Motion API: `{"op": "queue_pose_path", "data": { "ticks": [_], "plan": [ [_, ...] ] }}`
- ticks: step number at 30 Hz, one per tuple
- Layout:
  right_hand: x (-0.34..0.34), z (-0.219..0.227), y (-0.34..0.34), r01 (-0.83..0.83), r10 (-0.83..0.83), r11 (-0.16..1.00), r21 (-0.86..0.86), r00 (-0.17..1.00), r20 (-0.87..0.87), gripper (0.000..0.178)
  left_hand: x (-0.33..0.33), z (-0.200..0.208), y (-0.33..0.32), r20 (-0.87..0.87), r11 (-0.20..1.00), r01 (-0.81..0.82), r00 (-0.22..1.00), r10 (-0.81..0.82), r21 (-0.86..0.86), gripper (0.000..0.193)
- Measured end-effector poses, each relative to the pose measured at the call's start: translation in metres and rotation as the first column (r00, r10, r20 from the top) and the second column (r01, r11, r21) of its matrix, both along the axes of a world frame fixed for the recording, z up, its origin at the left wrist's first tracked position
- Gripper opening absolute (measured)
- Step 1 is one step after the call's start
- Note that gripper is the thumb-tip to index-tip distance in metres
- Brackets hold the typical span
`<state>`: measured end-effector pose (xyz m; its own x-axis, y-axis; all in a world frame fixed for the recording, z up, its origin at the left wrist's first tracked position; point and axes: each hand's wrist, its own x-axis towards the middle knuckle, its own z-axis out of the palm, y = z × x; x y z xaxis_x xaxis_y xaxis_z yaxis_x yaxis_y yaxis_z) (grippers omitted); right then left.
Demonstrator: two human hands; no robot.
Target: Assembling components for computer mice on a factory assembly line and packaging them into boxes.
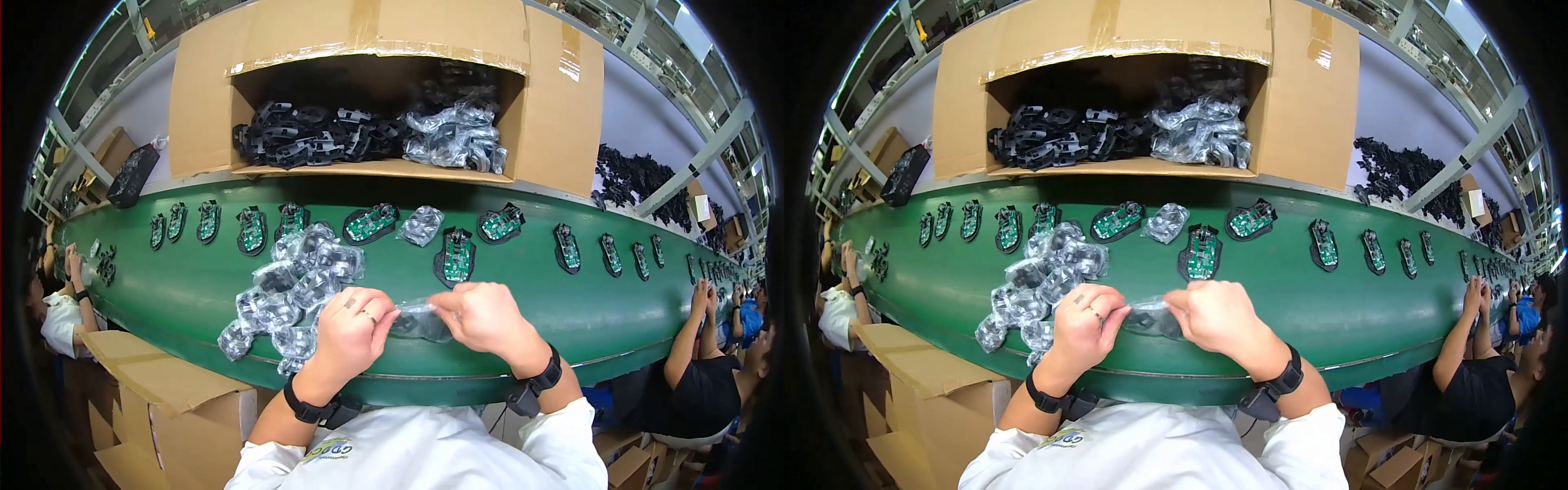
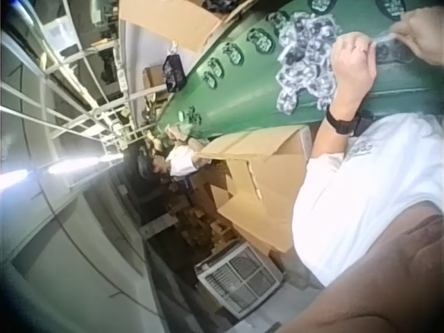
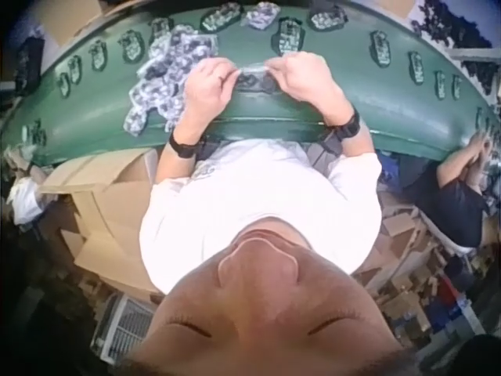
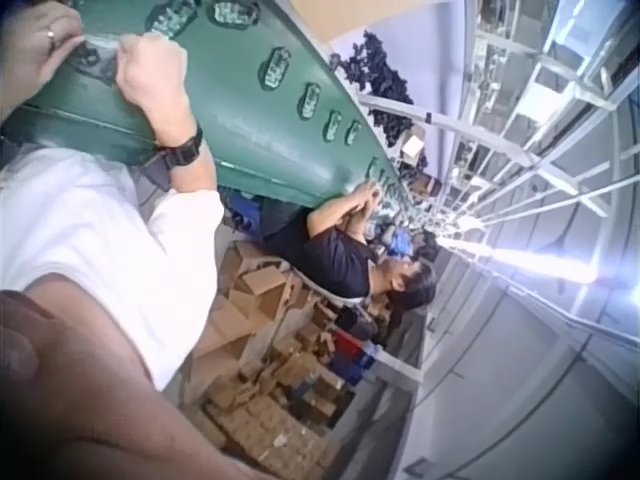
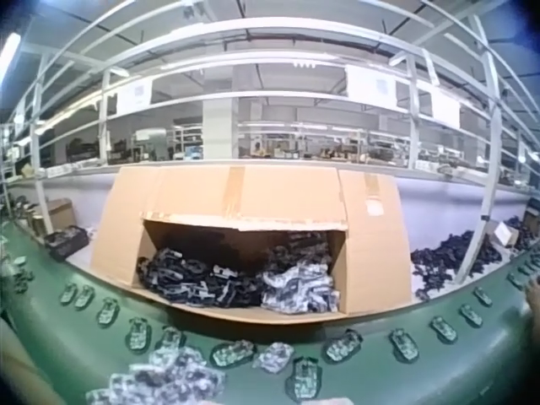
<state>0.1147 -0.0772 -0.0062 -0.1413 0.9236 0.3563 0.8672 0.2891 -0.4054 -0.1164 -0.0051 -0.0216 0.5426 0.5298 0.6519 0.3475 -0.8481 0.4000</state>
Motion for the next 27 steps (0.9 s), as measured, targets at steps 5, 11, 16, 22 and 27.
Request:
{"op": "queue_pose_path", "data": {
  "ticks": [5, 11, 16, 22, 27],
  "plan": [
    [-0.010, 0.032, -0.001, 0.026, -0.022, 0.999, -0.043, 0.995, 0.101, 0.020, -0.001, 0.004, 0.000, 0.120, 0.999, -0.051, 0.992, 0.049, 0.011, 0.015],
    [-0.019, 0.011, 0.000, -0.062, 0.192, 0.953, 0.296, 0.880, -0.435, 0.015, 0.008, 0.001, -0.020, 0.278, 0.878, 0.300, 0.939, -0.202, -0.374, 0.013],
    [-0.015, -0.049, -0.023, -0.206, 0.337, 0.941, 0.269, 0.654, -0.678, 0.016, 0.018, 0.000, -0.014, 0.355, 0.564, 0.527, 0.849, -0.392, -0.636, 0.012],
    [-0.006, -0.062, -0.012, 0.135, 0.004, 0.983, 0.126, 0.664, -0.748, 0.031, 0.074, 0.008, 0.033, -0.284, 0.865, 0.139, 0.909, -0.304, -0.481, 0.022],
    [0.021, -0.073, -0.017, 0.312, -0.232, 0.949, -0.043, 0.600, -0.766, 0.023, 0.110, 0.001, 0.058, -0.538, 0.983, -0.083, 0.843, -0.019, -0.166, 0.061]
  ]
}}
